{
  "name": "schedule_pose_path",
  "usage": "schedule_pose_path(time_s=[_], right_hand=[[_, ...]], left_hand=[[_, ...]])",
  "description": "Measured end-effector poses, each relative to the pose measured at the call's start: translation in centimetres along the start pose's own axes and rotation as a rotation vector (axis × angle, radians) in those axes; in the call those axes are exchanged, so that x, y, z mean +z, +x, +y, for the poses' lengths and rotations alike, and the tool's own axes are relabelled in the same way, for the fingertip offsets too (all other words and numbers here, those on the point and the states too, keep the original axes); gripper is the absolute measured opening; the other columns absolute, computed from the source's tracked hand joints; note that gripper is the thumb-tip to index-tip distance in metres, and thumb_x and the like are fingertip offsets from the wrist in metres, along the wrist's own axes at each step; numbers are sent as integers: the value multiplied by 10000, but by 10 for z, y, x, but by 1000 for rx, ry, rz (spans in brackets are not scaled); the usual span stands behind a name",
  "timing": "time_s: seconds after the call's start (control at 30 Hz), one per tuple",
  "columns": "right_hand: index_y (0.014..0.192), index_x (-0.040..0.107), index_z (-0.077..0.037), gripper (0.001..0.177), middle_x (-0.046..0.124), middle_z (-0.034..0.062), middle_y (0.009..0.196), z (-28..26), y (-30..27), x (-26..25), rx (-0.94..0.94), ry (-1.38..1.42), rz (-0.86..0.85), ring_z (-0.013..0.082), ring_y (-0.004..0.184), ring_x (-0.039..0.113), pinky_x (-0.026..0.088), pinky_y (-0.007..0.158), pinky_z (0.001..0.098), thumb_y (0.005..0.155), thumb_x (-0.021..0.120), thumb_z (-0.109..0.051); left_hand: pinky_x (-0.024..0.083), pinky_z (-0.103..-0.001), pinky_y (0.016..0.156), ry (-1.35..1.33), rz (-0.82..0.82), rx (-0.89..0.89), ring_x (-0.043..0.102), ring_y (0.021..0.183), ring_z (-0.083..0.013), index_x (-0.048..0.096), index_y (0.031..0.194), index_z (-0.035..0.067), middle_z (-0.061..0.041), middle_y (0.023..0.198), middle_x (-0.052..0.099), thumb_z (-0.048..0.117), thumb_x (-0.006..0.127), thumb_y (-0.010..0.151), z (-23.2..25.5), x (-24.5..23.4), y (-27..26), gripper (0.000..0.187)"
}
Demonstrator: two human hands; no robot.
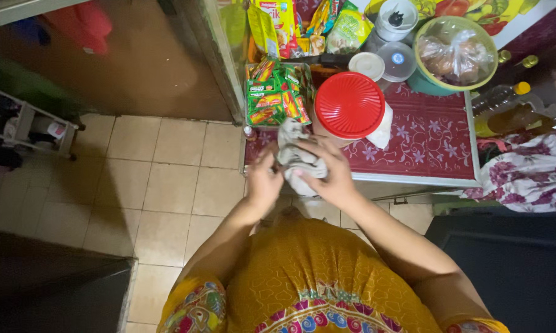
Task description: The person wipes the inside of a glass display cabinet with a cloth, moving various packaged food items aside to reach different areas. They handle multiple snack packages, a red-lidded container, and a large tin, then wipe the glass door and interior surfaces.
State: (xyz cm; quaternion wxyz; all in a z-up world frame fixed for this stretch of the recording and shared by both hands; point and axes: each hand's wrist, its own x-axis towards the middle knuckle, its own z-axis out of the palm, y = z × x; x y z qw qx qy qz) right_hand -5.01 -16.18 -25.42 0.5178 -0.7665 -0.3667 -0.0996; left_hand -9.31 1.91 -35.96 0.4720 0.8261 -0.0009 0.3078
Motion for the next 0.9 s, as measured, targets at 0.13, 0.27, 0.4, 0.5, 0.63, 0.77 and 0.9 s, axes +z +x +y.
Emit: schedule_pose_path(time_s=[0.13,0.27,0.4,0.5,0.63,0.77,0.9], right_hand=[[1107,680,0,403,635,155,1060,11,11,21,230,161,-33,322,1029,637,508,918,388,774,877,-108],[1039,708,-27,349,678,116,1000,28,3,21,451,317,-68,263,949,661,532,852,339,745,879,-107],[1051,714,-18,318,705,113,1016,38,-4,16,260,-32,66,226,963,701,539,872,326,774,851,-92],[1069,714,-11,329,709,124,1026,43,-4,4,307,-69,139,228,959,703,539,866,325,776,839,-92],[1098,708,-2,343,710,140,1076,41,-14,-12,283,-43,173,255,1012,695,529,920,342,804,853,-101],[1113,724,-14,365,719,124,1069,33,-17,-16,303,-92,160,236,1007,701,534,925,333,791,866,-111],[1139,709,-7,364,714,136,1119,24,-20,-12,284,-71,154,256,1073,687,513,972,353,813,844,-98]], left_hand=[[586,-428,926,59,-4,59,714,1124,-400,659,1271,6,-210,1276,693,51,777,873,13,2,-2,418],[591,-408,865,94,-63,131,714,994,-366,631,1301,-18,-236,1315,651,54,770,809,16,-10,-10,516],[575,-320,667,-77,-126,-9,698,705,-219,646,1270,8,-209,1297,679,79,795,822,27,-15,-13,477],[564,-292,651,-60,-24,-32,682,718,-177,665,1258,38,-149,1229,709,124,821,862,29,-18,-8,434],[544,-303,622,12,101,-231,666,678,-156,701,1239,51,-90,1056,742,155,851,862,2,-16,2,419],[545,-297,622,17,55,-253,661,670,-149,674,1235,49,-91,1078,727,150,856,847,-25,-8,4,440],[533,-279,629,-52,-28,-217,660,675,-132,598,1341,68,-108,1112,689,104,820,833,-39,-2,2,556]])
